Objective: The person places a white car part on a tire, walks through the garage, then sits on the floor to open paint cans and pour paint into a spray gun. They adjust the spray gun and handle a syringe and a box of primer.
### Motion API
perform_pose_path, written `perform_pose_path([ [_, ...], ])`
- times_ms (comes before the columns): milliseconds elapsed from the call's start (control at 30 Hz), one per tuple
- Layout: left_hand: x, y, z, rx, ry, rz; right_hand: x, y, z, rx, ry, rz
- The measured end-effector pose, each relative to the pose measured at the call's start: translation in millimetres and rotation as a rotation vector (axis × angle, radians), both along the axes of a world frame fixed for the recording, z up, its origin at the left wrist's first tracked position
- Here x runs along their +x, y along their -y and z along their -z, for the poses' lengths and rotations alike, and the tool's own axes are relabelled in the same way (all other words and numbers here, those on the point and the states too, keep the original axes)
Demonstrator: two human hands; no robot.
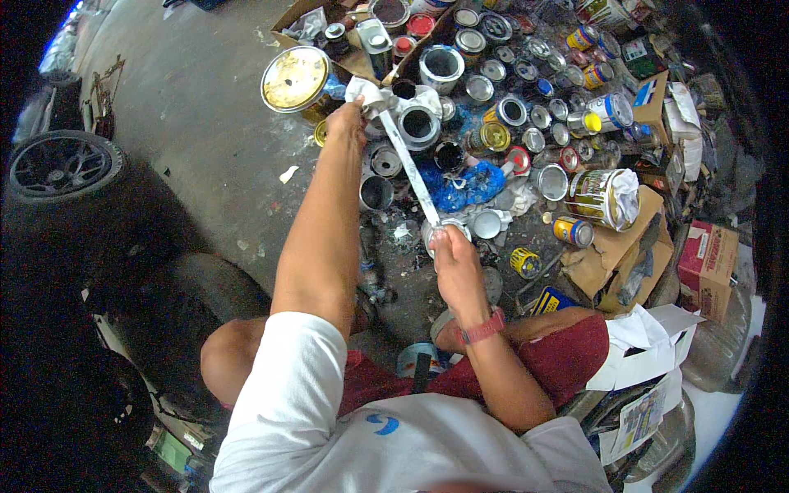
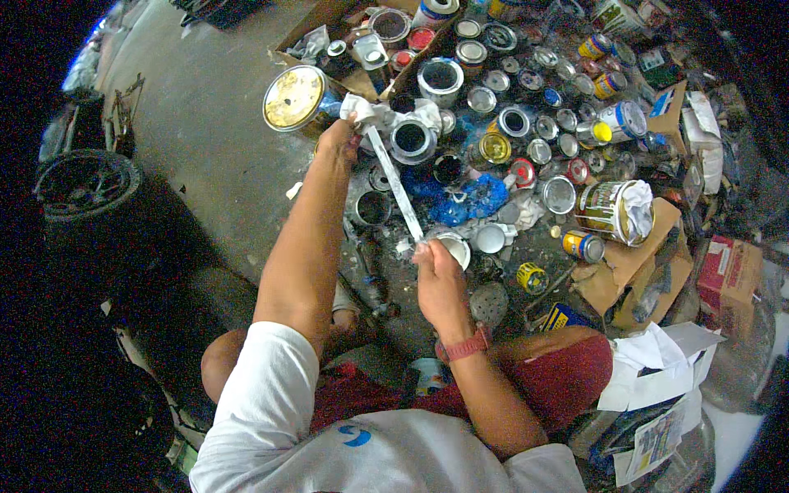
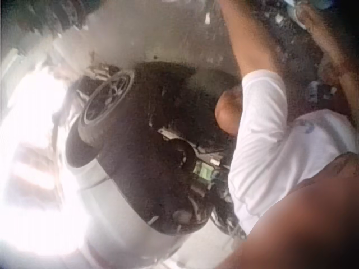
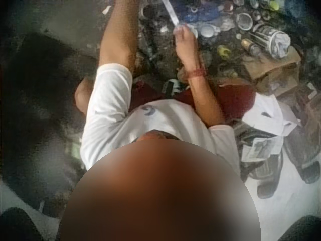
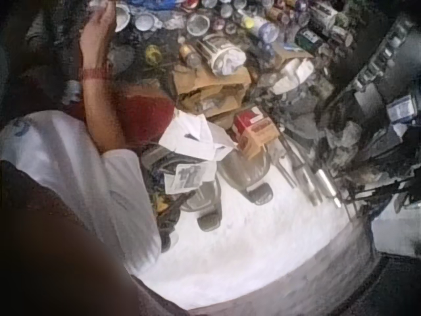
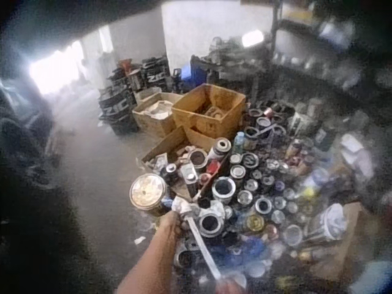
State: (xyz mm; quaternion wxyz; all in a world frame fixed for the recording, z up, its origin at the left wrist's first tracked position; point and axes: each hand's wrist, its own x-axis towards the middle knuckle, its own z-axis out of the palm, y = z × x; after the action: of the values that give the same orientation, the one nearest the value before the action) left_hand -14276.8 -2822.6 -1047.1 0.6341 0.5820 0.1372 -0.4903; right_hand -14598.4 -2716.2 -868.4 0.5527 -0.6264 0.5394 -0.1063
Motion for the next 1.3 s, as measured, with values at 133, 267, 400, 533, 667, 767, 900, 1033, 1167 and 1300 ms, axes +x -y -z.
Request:
perform_pose_path([
  [133,-3.7,-12.2,-29.4,0.005,0.024,-0.065,-19.2,2.8,-26.6,0.144,0.235,0.148],
  [267,-24.7,-35.8,-79.7,-0.18,-0.011,-0.108,-30.6,10.8,-47.2,0.12,0.252,0.199],
  [400,-43.2,-76.5,-117.1,-0.262,-0.035,0.045,-48.7,17.3,-67.5,-0.196,0.25,0.105],
  [533,-94.3,-117.6,-162.0,-0.363,0.061,0.025,-73.7,14.5,-97.2,-0.309,0.164,0.073],
  [667,-157.9,-145.5,-221.3,-0.503,0.129,0.096,-104.9,2.2,-126.3,-0.387,0.148,0.041],
  [767,-195.5,-159.1,-264.4,-0.624,0.135,0.142,-127.6,-10.2,-136.7,-0.38,0.199,0.047],
  [900,-224.0,-173.7,-310.5,-0.714,0.203,0.165,-153.5,-28.6,-141.8,-0.295,0.271,0.052],
  [1033,-235.5,-187.0,-335.9,-0.786,0.219,0.151,-170.7,-44.9,-142.0,-0.177,0.389,0.076],
  [1167,-251.9,-198.6,-348.6,-0.784,0.237,0.206,-178.1,-54.8,-142.5,0.066,0.518,0.144],
  [1300,-278.7,-206.7,-353.5,-0.754,0.283,0.302,-177.2,-59.8,-147.1,0.277,0.678,0.211],
])
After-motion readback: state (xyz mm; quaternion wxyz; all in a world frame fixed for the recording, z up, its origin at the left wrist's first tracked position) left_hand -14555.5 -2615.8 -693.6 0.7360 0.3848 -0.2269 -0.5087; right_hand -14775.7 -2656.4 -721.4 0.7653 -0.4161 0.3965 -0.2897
